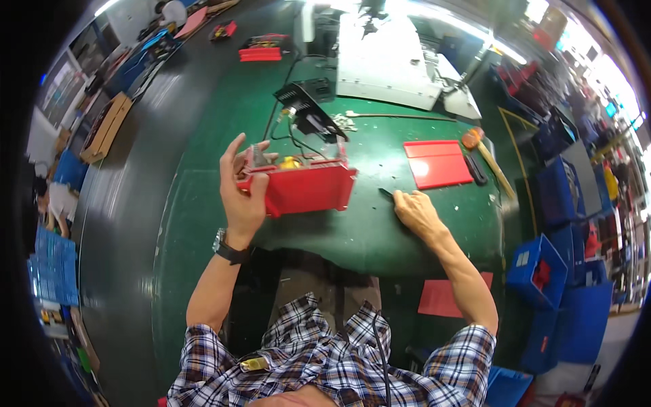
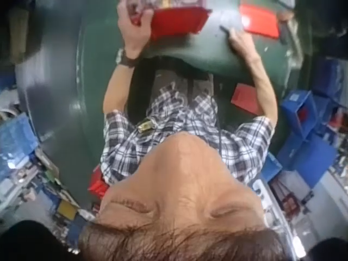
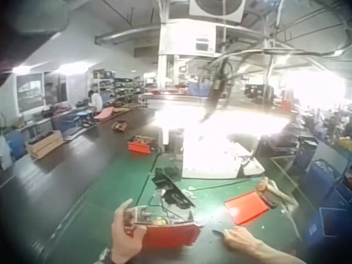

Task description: The worker is assembling electronic components into a housing and securing them with screws using an electric screwdriver.

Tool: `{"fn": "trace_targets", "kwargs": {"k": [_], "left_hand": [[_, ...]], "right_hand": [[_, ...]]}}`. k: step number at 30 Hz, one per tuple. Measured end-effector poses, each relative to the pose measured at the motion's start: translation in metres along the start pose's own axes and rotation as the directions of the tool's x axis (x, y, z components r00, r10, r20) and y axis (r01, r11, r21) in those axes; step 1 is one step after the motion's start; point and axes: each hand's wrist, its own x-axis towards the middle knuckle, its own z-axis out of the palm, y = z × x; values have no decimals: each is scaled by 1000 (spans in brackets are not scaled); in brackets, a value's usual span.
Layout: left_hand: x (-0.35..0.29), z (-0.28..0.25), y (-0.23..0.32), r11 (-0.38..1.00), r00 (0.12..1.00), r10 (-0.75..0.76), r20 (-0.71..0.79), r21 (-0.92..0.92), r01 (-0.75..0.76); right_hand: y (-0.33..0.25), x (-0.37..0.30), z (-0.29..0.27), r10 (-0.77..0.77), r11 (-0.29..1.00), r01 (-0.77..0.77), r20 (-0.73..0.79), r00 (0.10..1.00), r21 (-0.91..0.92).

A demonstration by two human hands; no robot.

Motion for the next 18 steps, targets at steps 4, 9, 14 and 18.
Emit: {"fn": "trace_targets", "kwargs": {"k": [4,9,14,18], "left_hand": [[0,-23,16,856,880,432,198,217,-469],[10,-28,64,775,854,181,488,464,-429],[30,-36,89,621,744,74,665,553,-556],[43,-35,94,692,650,-9,760,474,-545]], "right_hand": [[2,17,-24,36,984,-36,2,999,176],[-40,39,-143,354,809,-125,-306,883,575],[-76,69,-203,-120,864,281,-372,920,417],[-83,78,-210,-108,919,218,-322,941,329]]}}
